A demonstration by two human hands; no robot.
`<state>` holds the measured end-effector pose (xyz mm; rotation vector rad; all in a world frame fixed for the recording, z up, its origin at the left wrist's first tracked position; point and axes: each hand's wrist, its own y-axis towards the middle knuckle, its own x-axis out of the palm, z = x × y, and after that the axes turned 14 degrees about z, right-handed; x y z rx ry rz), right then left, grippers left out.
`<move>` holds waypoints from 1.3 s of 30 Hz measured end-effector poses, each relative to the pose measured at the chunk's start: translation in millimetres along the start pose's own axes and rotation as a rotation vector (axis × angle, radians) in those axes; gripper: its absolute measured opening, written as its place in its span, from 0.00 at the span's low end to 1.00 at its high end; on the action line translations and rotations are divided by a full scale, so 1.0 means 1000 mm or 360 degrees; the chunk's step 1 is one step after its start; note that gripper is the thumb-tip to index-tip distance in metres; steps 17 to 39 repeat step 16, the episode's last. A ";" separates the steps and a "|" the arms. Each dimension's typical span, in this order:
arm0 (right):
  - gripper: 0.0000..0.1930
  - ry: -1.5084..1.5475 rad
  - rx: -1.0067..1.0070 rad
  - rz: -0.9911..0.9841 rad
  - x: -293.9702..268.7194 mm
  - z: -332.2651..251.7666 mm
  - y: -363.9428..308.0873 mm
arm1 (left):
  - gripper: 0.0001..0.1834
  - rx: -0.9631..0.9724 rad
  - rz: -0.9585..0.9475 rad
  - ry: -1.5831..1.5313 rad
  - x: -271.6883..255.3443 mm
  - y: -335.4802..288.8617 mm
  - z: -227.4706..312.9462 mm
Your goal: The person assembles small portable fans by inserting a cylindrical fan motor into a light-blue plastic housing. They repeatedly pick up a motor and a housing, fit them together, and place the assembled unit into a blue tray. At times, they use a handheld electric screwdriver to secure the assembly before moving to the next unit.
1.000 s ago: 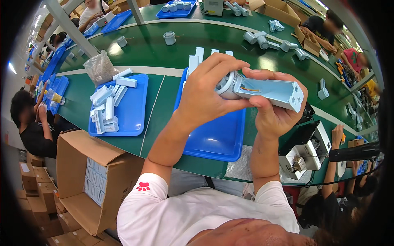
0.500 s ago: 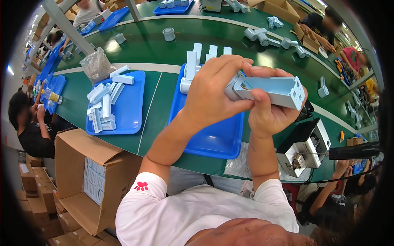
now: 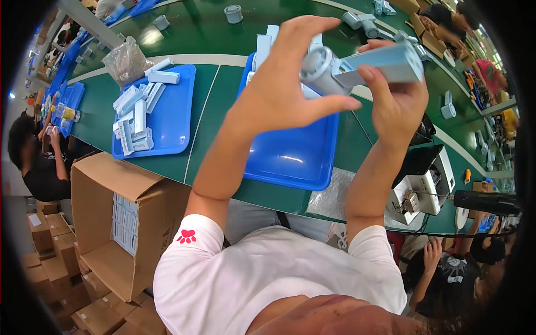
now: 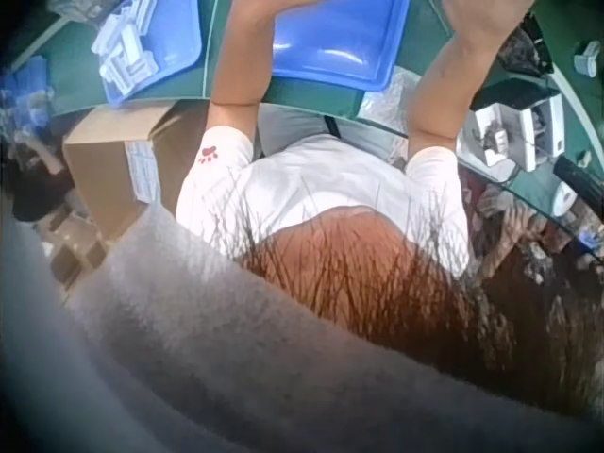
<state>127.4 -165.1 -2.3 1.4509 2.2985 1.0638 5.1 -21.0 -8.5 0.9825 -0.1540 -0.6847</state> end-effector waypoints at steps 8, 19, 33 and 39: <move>0.24 -0.0281 0.0633 -0.0603 0.034 0.081 -0.022 | 0.31 -0.0705 0.0362 0.0189 -0.078 -0.060 -0.022; 0.31 -0.0064 0.0791 -0.0754 0.111 0.158 -0.061 | 0.22 -0.1195 0.0689 0.0355 -0.140 -0.195 -0.032; 0.31 -0.0064 0.0791 -0.0754 0.111 0.158 -0.061 | 0.22 -0.1195 0.0689 0.0355 -0.140 -0.195 -0.032; 0.31 -0.0064 0.0791 -0.0754 0.111 0.158 -0.061 | 0.22 -0.1195 0.0689 0.0355 -0.140 -0.195 -0.032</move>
